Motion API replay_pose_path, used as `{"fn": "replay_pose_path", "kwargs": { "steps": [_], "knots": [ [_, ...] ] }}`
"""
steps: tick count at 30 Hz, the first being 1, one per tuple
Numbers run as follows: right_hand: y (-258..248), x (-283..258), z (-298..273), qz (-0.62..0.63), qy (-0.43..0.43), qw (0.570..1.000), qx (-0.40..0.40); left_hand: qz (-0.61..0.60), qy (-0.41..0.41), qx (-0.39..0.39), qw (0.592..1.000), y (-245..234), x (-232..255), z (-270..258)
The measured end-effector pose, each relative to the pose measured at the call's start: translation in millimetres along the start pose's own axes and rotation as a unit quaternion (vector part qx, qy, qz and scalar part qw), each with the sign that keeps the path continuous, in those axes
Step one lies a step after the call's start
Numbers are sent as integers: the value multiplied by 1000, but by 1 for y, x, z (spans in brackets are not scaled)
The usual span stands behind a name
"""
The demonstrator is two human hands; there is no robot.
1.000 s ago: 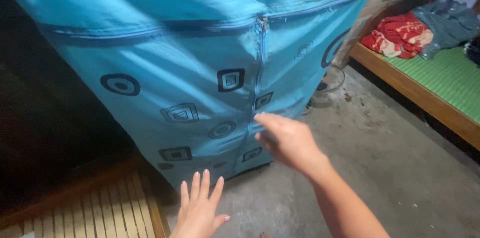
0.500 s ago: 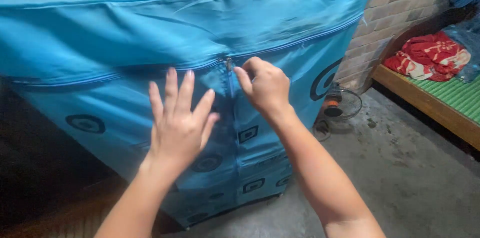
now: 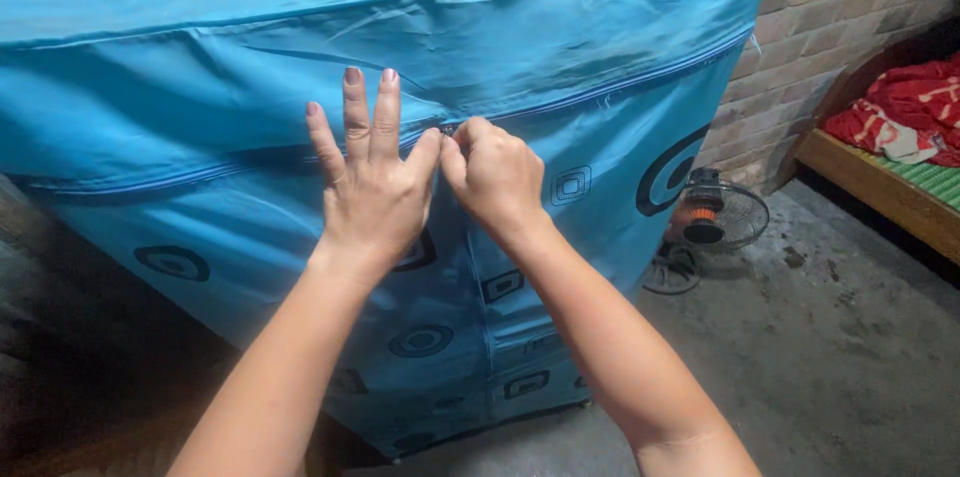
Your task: Removing clothes from hangers in a portable wardrobe and placing them onto a bed frame.
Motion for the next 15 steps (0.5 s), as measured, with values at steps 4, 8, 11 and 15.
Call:
{"fn": "replay_pose_path", "kwargs": {
  "steps": [4, 8, 11, 15],
  "knots": [
    [-3, -2, -3, -2, 0, 1000, 12, 14, 4, -12, 1000, 4, 0, 0],
    [0, 5, -2, 29, -31, 999, -1, 23, 6, -12, 1000, 8, 0, 1],
    [-7, 5, 0, 39, -27, 999, -25, 18, 10, 0, 1000, 8, 1, 4],
    [-5, 13, -3, 111, -35, 993, -23, 24, -4, -16, 1000, 0, 9, 10]
  ]
}}
Point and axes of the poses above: each hand's wrist, its own z-axis towards the middle knuckle, its own y-axis out of the palm, x = y × z, the point moved 1 cm from there along z, towards the middle knuckle, and after that the axes turned 1 degree about x, right-handed, at the moved point
